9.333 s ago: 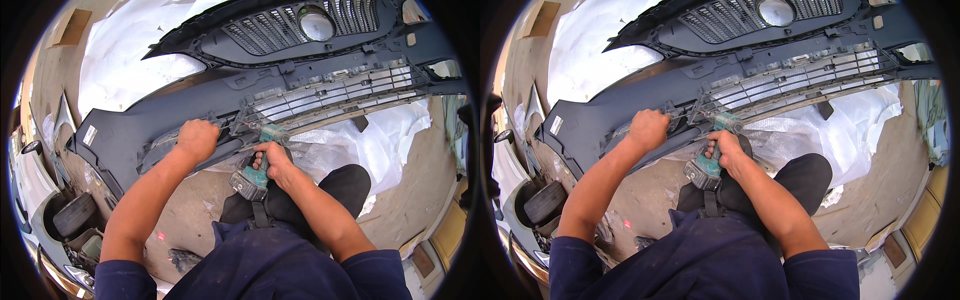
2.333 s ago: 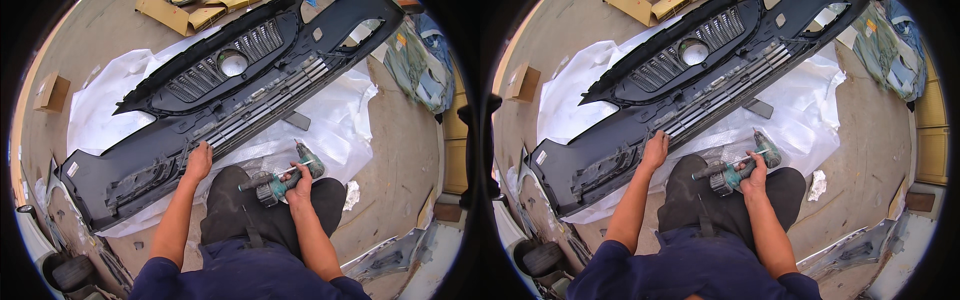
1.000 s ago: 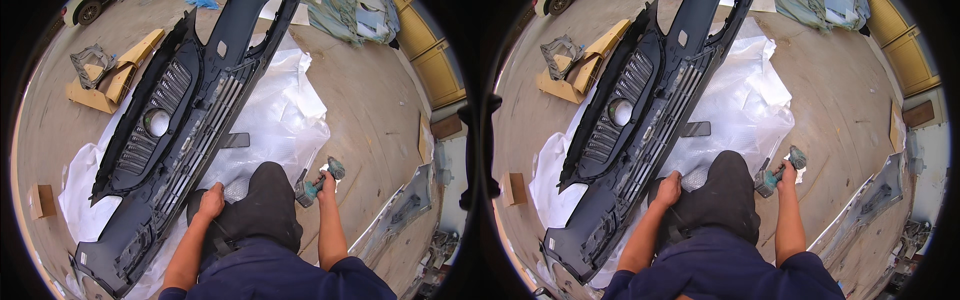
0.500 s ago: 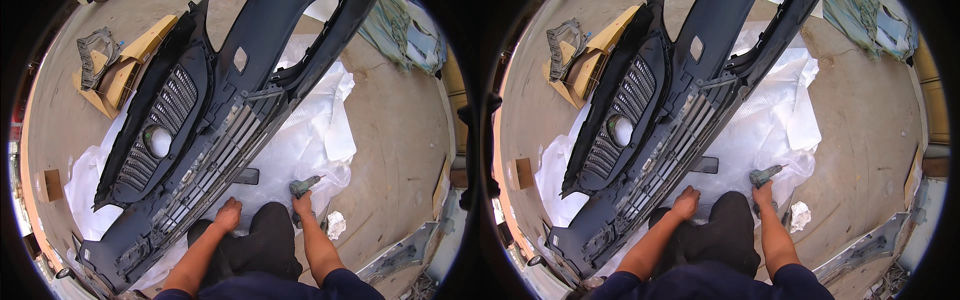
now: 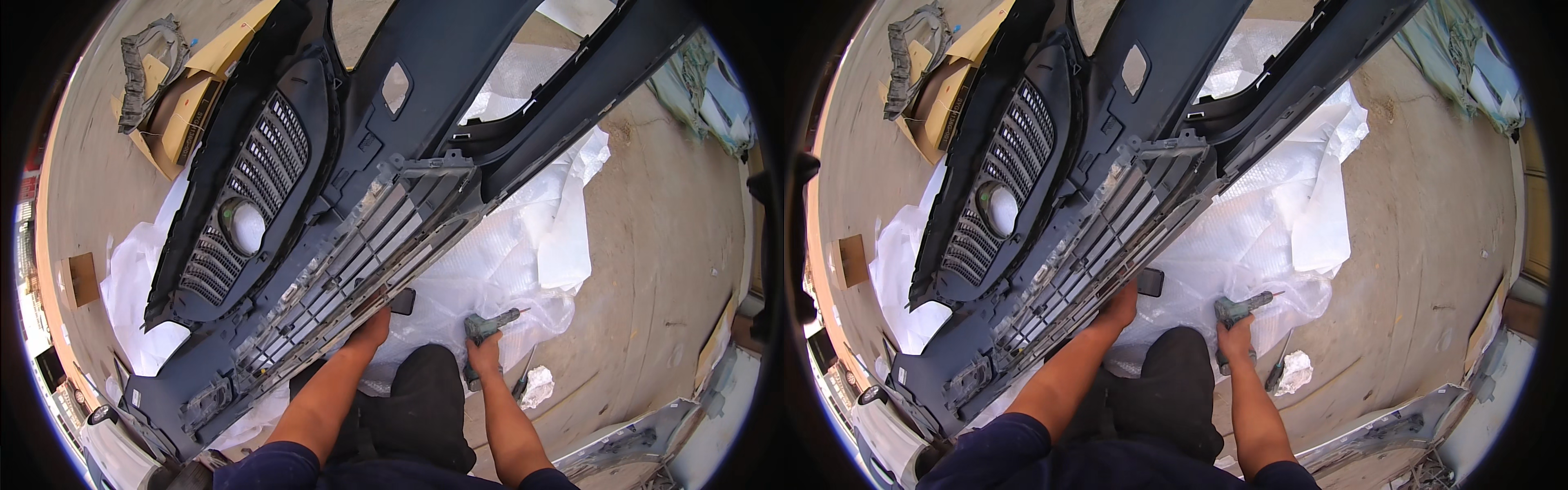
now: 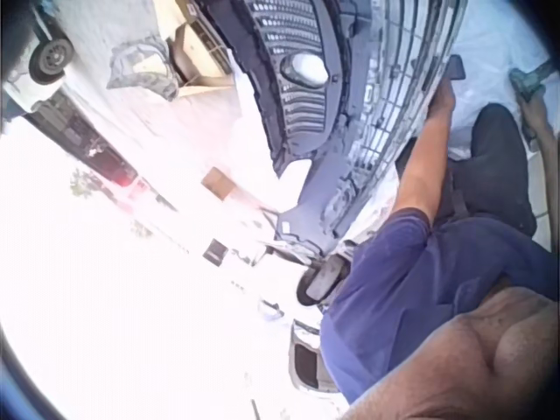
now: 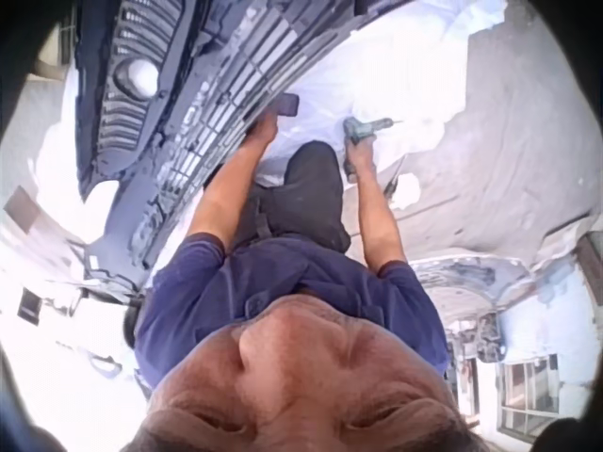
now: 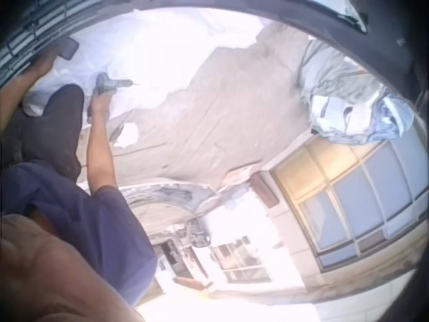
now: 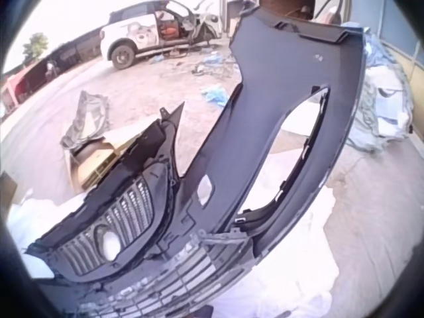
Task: The person uses a cordless drill to fasten screws into a car bumper assembly laid on a protective sheet. They then attach a metal bracket to the bumper and handle a separate metal trim piece.
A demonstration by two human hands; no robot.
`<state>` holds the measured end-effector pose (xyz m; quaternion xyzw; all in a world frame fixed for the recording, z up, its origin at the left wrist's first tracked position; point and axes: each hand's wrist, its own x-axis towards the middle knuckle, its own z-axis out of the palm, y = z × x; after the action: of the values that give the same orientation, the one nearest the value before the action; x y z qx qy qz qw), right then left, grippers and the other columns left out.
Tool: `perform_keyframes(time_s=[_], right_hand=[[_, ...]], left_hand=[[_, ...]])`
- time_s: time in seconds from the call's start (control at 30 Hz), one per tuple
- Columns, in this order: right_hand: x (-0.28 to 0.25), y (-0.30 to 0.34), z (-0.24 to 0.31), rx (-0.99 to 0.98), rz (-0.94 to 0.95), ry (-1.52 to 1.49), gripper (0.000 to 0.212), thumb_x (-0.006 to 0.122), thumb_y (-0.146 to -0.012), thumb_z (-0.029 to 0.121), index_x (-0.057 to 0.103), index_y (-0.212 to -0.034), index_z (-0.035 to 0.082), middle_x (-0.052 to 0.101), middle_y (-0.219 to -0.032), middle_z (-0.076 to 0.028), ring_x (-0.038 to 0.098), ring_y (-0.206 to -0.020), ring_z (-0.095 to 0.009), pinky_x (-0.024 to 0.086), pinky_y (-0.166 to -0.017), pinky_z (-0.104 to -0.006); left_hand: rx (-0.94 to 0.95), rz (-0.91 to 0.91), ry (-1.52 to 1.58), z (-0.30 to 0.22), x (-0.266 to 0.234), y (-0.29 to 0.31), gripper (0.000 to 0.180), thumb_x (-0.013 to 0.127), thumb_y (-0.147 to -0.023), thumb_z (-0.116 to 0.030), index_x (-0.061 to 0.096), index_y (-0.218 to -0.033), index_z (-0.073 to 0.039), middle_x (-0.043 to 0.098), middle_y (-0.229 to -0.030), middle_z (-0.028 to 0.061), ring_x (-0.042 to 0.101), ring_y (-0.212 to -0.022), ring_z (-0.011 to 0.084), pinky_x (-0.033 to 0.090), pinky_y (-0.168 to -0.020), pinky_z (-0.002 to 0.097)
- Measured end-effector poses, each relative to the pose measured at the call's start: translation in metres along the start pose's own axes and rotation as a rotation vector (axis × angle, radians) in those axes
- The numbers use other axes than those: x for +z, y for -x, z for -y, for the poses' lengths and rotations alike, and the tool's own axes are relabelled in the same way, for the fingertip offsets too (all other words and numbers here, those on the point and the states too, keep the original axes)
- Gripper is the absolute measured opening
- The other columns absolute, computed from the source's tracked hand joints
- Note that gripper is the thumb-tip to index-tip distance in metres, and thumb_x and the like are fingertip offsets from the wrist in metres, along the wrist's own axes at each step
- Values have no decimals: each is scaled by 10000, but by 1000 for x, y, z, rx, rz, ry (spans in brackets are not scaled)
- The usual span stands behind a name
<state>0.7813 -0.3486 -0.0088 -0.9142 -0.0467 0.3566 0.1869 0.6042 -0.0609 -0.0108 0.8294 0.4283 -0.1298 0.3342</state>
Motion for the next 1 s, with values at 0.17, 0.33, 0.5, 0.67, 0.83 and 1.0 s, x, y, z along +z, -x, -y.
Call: perform_keyframes(time_s=[0.17,0.33,0.5,0.67,0.83,1.0], right_hand=[[-1,0,-2,21,-3,13,852,808,-905,240,284,-1472,-120,689,-1203,-440,672,-1165,-609,523,-1032,-581],[-2,2,4,38,-8,31,837,814,-901,230,288,-1458,-109,685,-1186,-448,672,-1149,-618,526,-1018,-592],[-6,2,6,24,5,8,817,818,-891,202,290,-1431,-111,683,-1163,-450,666,-1129,-628,526,-993,-609],[5,-4,-9,6,21,6,805,813,-889,162,281,-1420,-126,661,-1190,-459,661,-1120,-634,523,-987,-616],[9,1,-19,11,45,-28,845,809,-892,186,245,-1443,-116,670,-1204,-443,664,-1144,-627,532,-1012,-597],[12,-6,-18,-2,23,-22,834,802,-874,151,243,-1436,-108,655,-1239,-440,665,-1157,-618,535,-1019,-586]], left_hand=[[-131,-2,228,-35,-37,-4,502,435,-1176,-401,631,-1502,-73,627,-1544,221,569,-1430,460,433,-1221,530],[251,-80,-160,-20,-5,-15,486,800,-923,-288,651,-1296,-13,653,-1296,290,606,-1295,488,500,-1091,586],[148,169,-122,-115,10,-43,553,808,-880,-211,571,-1311,41,617,-1322,287,628,-1262,447,531,-1064,539],[127,187,1,-152,-1,-19,555,718,-946,-168,520,-1406,73,605,-1351,283,630,-1248,466,548,-1061,528],[166,419,139,-134,-69,60,375,594,-1000,-56,612,-1361,43,631,-1293,295,660,-1231,460,550,-1035,532],[170,301,353,-120,-136,110,316,600,-1016,-50,706,-1312,-28,736,-1126,198,724,-1104,398,577,-975,484]])
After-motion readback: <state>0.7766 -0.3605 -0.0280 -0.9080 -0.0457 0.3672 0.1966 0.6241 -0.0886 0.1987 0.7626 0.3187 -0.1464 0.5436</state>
